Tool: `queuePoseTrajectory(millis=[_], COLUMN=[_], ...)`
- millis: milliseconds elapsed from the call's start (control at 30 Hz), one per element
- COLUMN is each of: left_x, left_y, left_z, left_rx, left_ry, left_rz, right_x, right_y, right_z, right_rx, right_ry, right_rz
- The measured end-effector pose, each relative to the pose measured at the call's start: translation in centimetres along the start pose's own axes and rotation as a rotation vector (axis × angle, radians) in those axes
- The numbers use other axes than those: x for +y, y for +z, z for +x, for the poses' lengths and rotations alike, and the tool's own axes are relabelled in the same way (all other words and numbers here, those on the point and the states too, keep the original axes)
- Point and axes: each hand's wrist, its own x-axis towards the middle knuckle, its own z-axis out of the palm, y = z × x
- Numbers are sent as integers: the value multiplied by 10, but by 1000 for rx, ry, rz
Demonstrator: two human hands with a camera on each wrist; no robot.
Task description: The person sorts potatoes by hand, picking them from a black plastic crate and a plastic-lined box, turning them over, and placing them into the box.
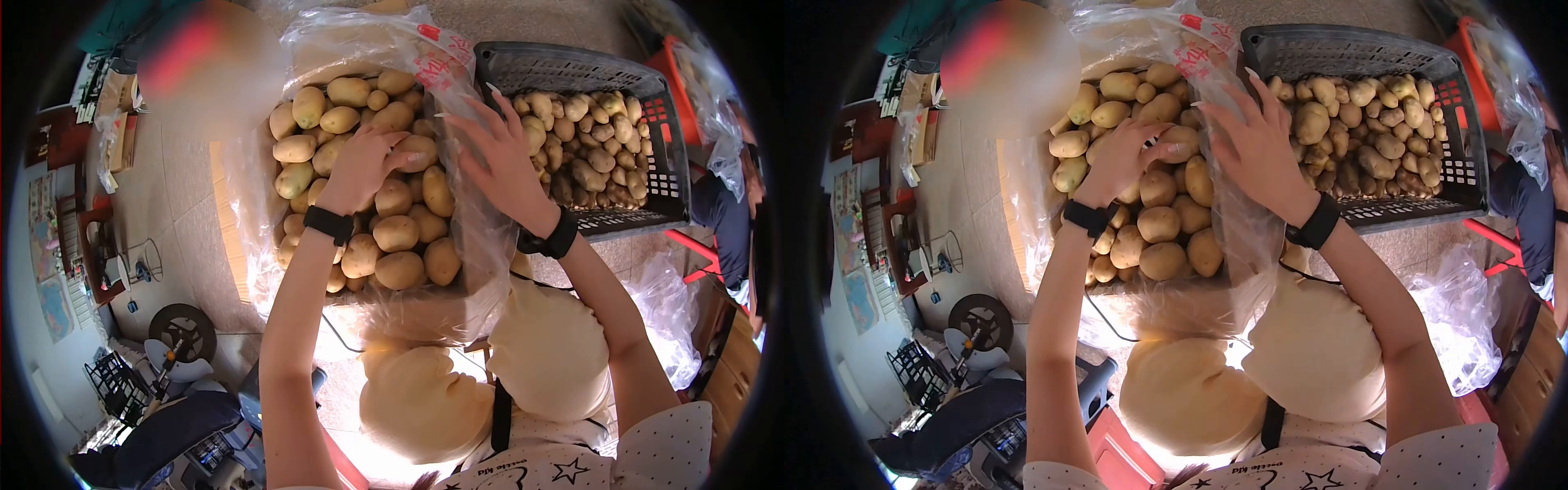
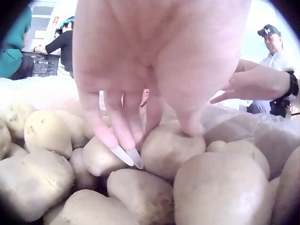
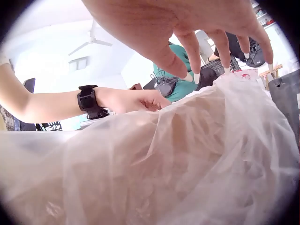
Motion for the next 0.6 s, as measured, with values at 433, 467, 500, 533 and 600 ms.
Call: queuePoseTrajectory(millis=[433, 467, 500, 533, 600], left_x=[-7, -13, -17, -16, -11], left_y=[-14, -14, -13, -12, -6], left_z=[2, 5, 6, 7, 12], left_rx=[45, 135, 225, 225, 211], left_ry=[-268, -246, -223, -223, -185], left_rz=[-5, 62, 128, 130, 426], right_x=[2, 2, 2, 2, 1], right_y=[0, 0, 1, 1, 2], right_z=[-3, -3, -3, -2, -3], right_rx=[-16, -16, -14, -12, -17], right_ry=[25, 25, 24, 22, 28], right_rz=[22, 25, 25, 24, 22])
